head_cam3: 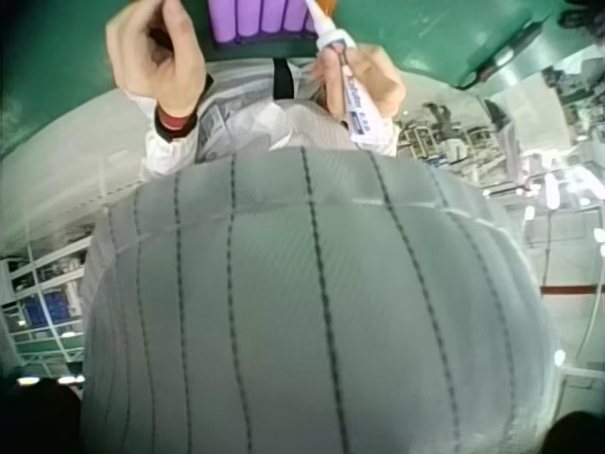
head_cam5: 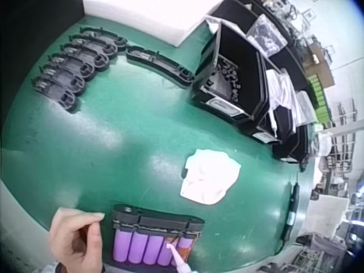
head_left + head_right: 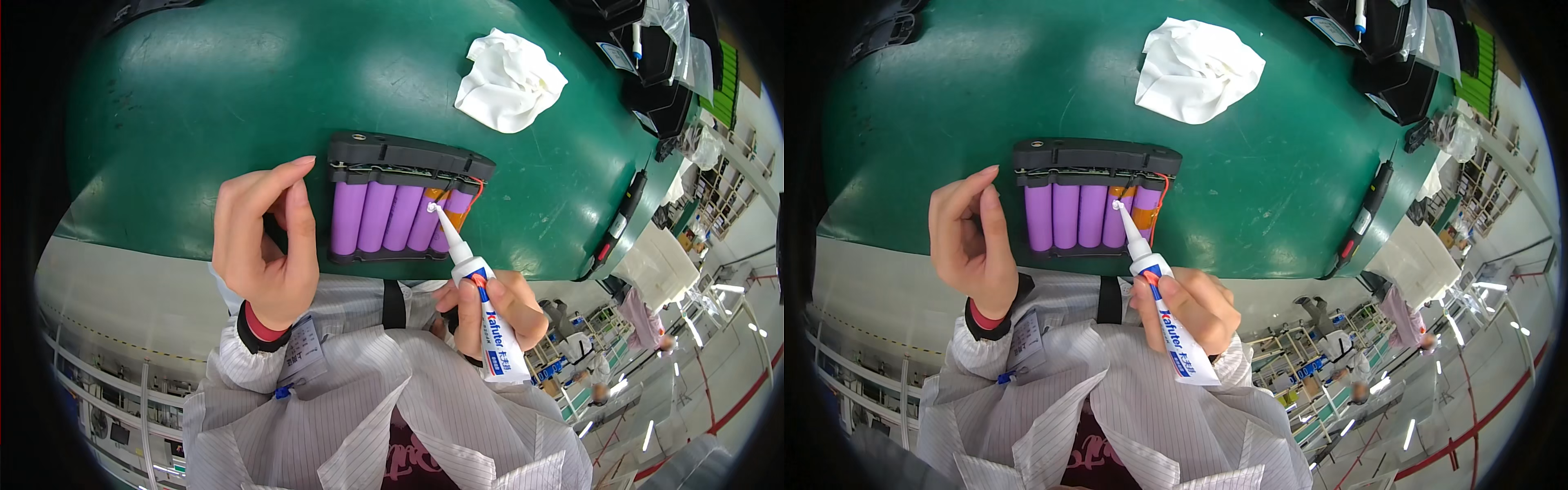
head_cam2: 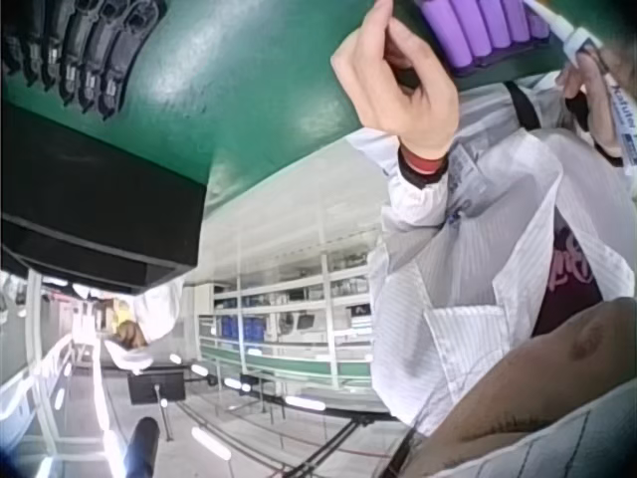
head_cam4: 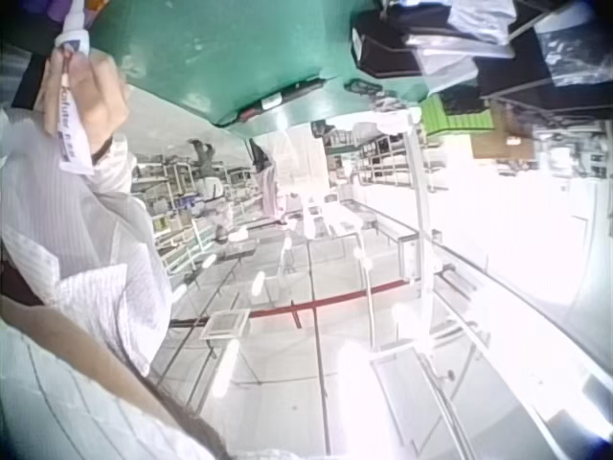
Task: The person assembles a battery pack by applying adhesive to purple cylindrical cells and a green circuit board. They insert the cells into a black plastic housing, secure the board, and use a hot air gun to heat the assembly. The person then uses a screwdriver to fasten the housing and places the completed unit into a black tray.
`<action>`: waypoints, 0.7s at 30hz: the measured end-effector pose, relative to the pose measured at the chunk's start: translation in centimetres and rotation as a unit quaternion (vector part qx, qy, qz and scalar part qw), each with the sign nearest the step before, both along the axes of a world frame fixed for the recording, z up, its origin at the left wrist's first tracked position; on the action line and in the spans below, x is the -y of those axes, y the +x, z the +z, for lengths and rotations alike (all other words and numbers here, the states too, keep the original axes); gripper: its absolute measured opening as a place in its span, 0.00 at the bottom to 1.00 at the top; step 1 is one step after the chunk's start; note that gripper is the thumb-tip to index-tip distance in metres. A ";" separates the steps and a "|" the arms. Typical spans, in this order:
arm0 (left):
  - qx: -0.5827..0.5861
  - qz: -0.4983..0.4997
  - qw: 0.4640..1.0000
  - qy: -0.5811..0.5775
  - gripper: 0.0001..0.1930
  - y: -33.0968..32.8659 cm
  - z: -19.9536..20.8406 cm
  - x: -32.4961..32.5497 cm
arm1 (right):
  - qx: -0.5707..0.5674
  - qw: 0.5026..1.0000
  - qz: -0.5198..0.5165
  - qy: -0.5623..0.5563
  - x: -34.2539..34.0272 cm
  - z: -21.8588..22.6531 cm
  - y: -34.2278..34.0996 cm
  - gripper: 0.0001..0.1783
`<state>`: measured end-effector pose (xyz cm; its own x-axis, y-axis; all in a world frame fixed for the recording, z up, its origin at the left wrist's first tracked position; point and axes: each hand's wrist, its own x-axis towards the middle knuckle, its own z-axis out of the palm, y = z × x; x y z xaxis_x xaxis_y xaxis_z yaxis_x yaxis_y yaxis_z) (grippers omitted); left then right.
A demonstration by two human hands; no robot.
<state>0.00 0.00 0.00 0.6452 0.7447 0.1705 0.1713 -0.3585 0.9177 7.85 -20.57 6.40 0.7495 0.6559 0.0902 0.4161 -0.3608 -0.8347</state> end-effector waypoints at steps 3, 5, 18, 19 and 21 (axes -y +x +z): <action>0.001 0.000 1.000 0.001 0.12 0.1 0.0 0.0 | 0.024 0.999 -0.021 0.040 0.1 -0.6 -0.1 0.26; 0.002 0.000 1.000 0.000 0.12 0.2 -0.2 0.1 | 0.029 0.999 -0.025 0.034 0.0 -0.5 0.0 0.25; -0.002 -0.004 1.000 0.006 0.12 0.1 -0.1 0.1 | 0.004 0.999 0.010 -0.042 -0.2 0.7 0.3 0.22; -0.003 -0.004 1.000 0.006 0.12 0.1 -0.1 0.1 | 0.006 0.999 0.010 -0.044 -0.2 0.7 0.3 0.21; -0.004 -0.003 1.000 0.007 0.12 0.2 0.0 0.1 | 0.008 0.999 0.009 -0.040 -0.2 0.7 0.3 0.21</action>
